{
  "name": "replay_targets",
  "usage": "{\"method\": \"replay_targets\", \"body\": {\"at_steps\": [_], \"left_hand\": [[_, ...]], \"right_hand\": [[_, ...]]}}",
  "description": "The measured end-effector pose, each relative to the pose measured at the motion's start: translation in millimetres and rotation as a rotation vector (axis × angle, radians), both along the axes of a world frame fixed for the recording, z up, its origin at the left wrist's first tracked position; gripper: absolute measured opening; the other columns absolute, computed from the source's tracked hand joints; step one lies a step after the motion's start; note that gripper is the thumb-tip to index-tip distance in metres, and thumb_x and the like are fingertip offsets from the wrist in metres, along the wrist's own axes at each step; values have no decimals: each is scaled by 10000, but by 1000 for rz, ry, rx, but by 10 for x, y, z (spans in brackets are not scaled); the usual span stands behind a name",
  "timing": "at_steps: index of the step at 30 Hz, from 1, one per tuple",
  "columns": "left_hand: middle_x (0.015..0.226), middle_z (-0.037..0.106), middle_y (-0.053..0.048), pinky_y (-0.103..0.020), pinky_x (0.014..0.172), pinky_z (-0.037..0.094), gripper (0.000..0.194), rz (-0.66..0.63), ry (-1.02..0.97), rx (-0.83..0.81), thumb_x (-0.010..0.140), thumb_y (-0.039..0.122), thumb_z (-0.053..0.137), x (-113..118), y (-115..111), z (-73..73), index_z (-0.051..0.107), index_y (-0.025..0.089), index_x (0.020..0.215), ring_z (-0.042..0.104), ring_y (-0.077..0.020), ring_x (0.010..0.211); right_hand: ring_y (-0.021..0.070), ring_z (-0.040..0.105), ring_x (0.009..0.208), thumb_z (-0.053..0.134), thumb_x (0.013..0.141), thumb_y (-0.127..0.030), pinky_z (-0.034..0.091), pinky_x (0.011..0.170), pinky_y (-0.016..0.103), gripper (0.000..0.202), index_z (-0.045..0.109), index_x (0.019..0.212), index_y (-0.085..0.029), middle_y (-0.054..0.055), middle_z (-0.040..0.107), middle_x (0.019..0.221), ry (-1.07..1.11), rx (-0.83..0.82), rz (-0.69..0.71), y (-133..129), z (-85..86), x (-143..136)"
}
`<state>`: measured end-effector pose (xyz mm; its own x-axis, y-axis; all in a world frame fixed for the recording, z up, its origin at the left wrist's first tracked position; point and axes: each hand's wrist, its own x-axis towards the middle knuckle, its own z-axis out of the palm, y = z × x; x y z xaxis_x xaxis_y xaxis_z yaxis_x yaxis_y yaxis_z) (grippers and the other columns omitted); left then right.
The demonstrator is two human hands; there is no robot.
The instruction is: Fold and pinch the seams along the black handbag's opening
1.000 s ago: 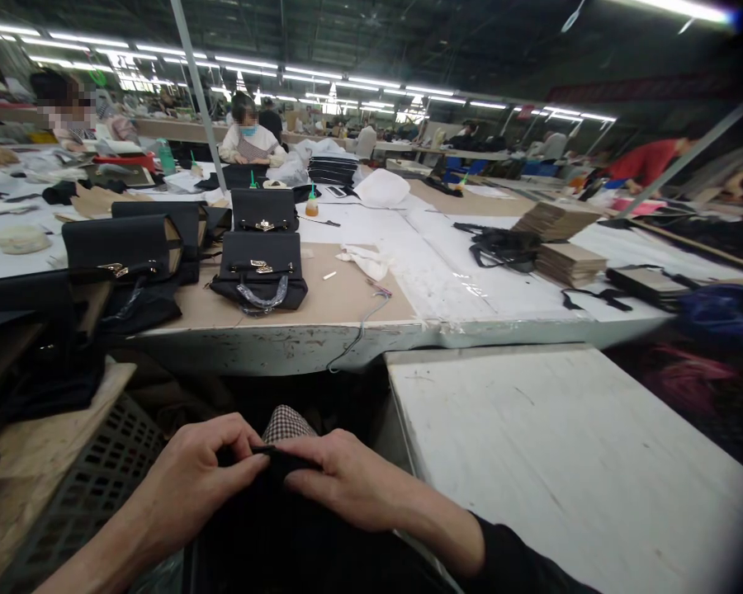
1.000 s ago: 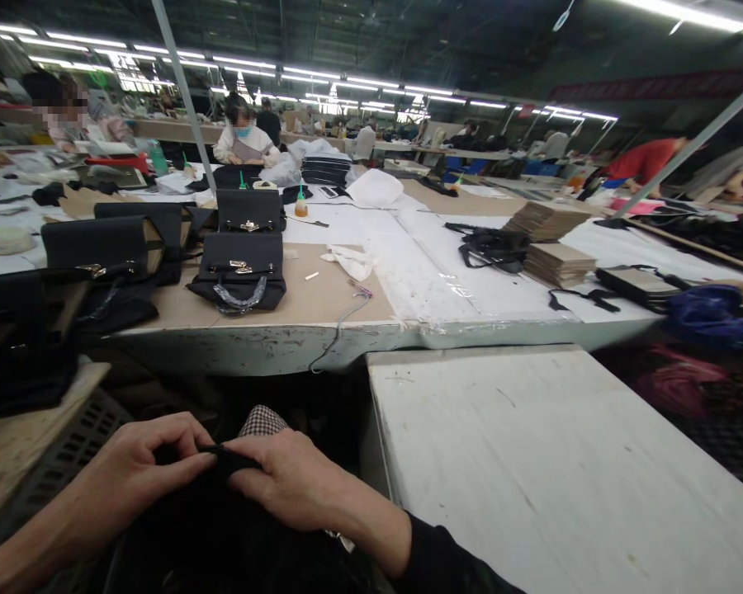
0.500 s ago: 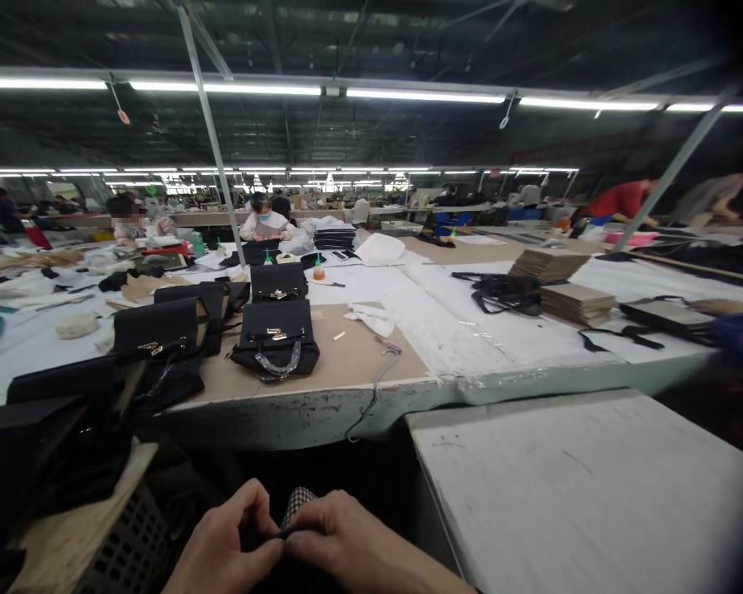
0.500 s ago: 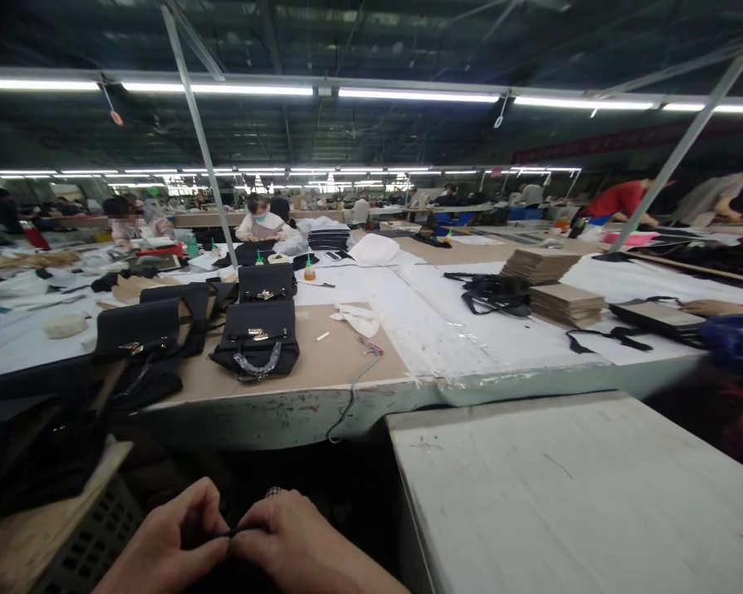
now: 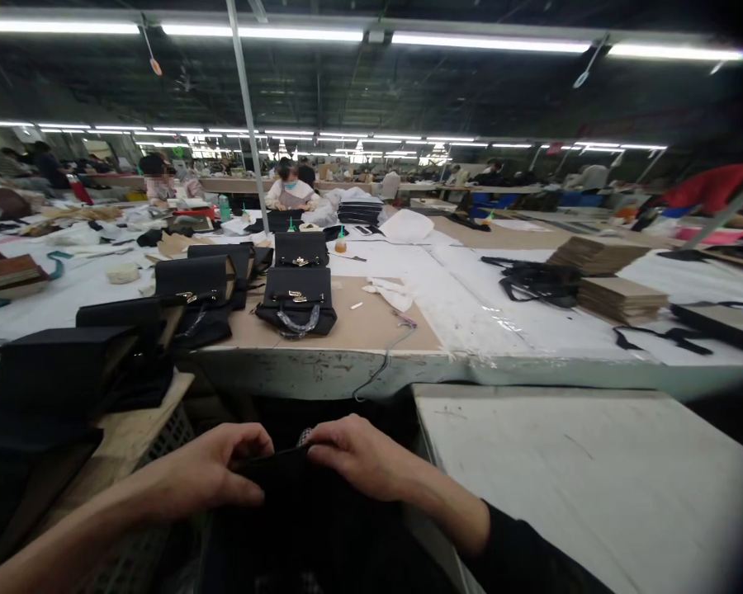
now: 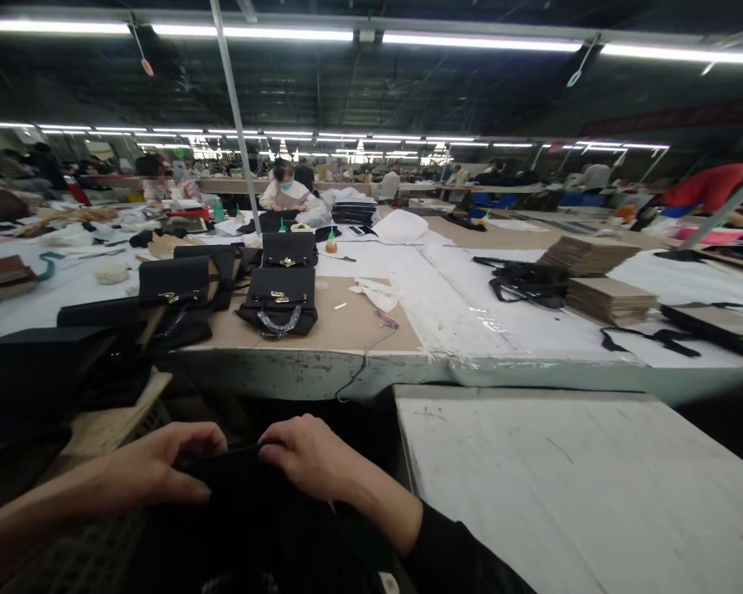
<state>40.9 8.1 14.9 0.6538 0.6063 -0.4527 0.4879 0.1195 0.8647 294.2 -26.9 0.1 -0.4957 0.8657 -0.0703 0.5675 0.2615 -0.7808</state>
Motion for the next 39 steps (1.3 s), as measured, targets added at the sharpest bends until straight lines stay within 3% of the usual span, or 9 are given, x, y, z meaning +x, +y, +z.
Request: {"method": "replay_targets", "body": {"at_steps": [4, 11, 18, 24, 30, 35, 39], "left_hand": [[878, 663, 41, -234, 691, 398, 271, -35, -73, -113, 714, 160, 755, -72, -61, 59, 655, 194, 963, 573, -165, 832], [844, 660, 34, -218, 667, 369, 284, 55, -148, -226, 730, 264, 817, -128, -77, -310, 646, 168, 936, 548, -128, 753], [784, 655, 40, -243, 623, 381, 254, 141, -36, -169, 786, 401, 747, -105, -67, -340, 658, 195, 905, 547, -147, 688], [759, 632, 45, -238, 621, 369, 238, 175, -20, -173, 769, 332, 771, -70, -9, -420, 612, 171, 842, 523, -129, 674], [775, 663, 47, -248, 638, 385, 210, 171, -23, -163, 736, 272, 769, -38, 33, -457, 602, 181, 824, 561, -147, 704], [823, 674, 34, -266, 692, 422, 182, 162, -17, -88, 756, 282, 746, -34, 24, -473, 648, 179, 870, 585, -174, 782], [818, 671, 29, -261, 679, 426, 195, 162, 0, -80, 758, 295, 745, -49, 5, -484, 651, 175, 880, 588, -173, 770]], "right_hand": [[187, 685, 899, 588, 914, -220, 473, 799, 247, 236, 762, 1073, -216, 18, 770, 975, 0, -38, 87, -22, 122, 13], [190, 670, 924, 589, 909, -203, 479, 832, 261, 248, 769, 1076, -240, 1, 758, 965, 71, -141, 42, -9, -188, 0], [180, 649, 915, 595, 907, -237, 470, 810, 251, 235, 764, 1070, -247, -14, 742, 965, 117, -219, 54, 76, -290, 27], [172, 639, 873, 685, 840, -226, 463, 742, 239, 219, 742, 1051, -232, -18, 719, 918, 74, -253, 72, 154, -317, -22], [201, 651, 1005, 746, 831, -206, 482, 872, 295, 375, 644, 1189, -246, 23, 698, 1137, 17, 27, 89, 196, -258, -157], [158, 654, 976, 682, 910, -221, 481, 828, 251, 220, 651, 1125, -248, 20, 666, 1170, -13, 230, 187, 227, -272, -243], [141, 664, 921, 654, 930, -229, 467, 771, 225, 124, 681, 1050, -239, 5, 694, 1091, -39, 289, 218, 249, -316, -256]]}}
